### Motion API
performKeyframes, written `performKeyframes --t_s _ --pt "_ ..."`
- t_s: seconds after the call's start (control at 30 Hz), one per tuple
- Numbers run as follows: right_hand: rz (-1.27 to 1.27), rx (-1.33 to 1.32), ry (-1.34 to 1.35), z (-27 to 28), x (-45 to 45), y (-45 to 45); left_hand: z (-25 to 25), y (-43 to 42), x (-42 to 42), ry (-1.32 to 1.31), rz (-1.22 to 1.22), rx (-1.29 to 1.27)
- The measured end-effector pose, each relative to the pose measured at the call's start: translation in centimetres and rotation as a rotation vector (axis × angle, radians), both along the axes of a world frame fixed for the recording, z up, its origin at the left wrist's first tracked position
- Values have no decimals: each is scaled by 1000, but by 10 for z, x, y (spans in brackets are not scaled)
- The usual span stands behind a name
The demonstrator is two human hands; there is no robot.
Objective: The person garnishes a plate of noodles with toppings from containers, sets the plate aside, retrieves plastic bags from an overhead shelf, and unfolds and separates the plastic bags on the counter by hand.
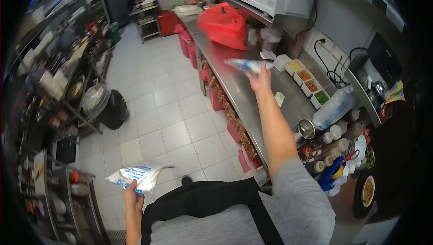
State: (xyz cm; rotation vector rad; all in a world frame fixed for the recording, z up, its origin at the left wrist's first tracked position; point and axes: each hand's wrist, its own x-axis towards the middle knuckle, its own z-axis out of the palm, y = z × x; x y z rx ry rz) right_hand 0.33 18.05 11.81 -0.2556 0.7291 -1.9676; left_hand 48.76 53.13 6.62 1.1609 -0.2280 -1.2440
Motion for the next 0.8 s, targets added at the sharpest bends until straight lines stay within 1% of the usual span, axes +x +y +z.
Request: performKeyframes --t_s 0.03,0.07,0.1,0.17,0.2,0.27,0.3,0.33,0.4,0.43,0.47,0.5,0.53,0.57,0.63,0.73,0.77,0.8 --pt "-58 169 -37 11 0 -22 -2 -25 3 -11 -23 -4" --pt "-86 232 69 7 -1 -32 -4 -47 5 -22 -54 -3" --pt "-100 354 253 -7 -3 -46 -6 -73 10 -38 -93 4" --pt "-125 330 828 -70 -18 -57 -23 -133 27 -49 -161 16" --pt "-299 334 1083 -86 -25 -32 -30 -163 34 -49 -199 28" --pt "-605 342 1632 -93 -14 47 -23 -226 33 -57 -244 45" --pt "-704 543 1738 -89 -4 82 -17 -254 36 -60 -258 54" --pt "-792 744 1833 -91 1 107 -11 -287 40 -87 -335 103" --pt "-902 1129 1828 -102 5 136 5 -347 27 -96 -464 -13" --pt "-744 1239 1807 -119 -6 151 14 -374 18 -192 -470 19" --pt "-585 1334 1775 -133 -19 163 13 -403 16 -175 -514 3" --pt "-684 1250 1752 -131 -28 167 7 -433 15 -139 -558 -62" --pt "-785 1163 1725 -120 -33 167 12 -453 7 -132 -592 -78" --pt "-894 1009 1731 -97 -35 157 18 -474 -3 -127 -627 -93" --pt "-926 905 1455 -43 -24 122 20 -512 -21 -54 -642 -111" --pt "-762 1027 1508 -16 -23 56 18 -551 -50 21 -654 -156" --pt "-761 948 1716 -28 -26 36 19 -559 -59 38 -661 -185" --pt "-754 860 1917 -51 -28 11 20 -566 -66 44 -658 -175"
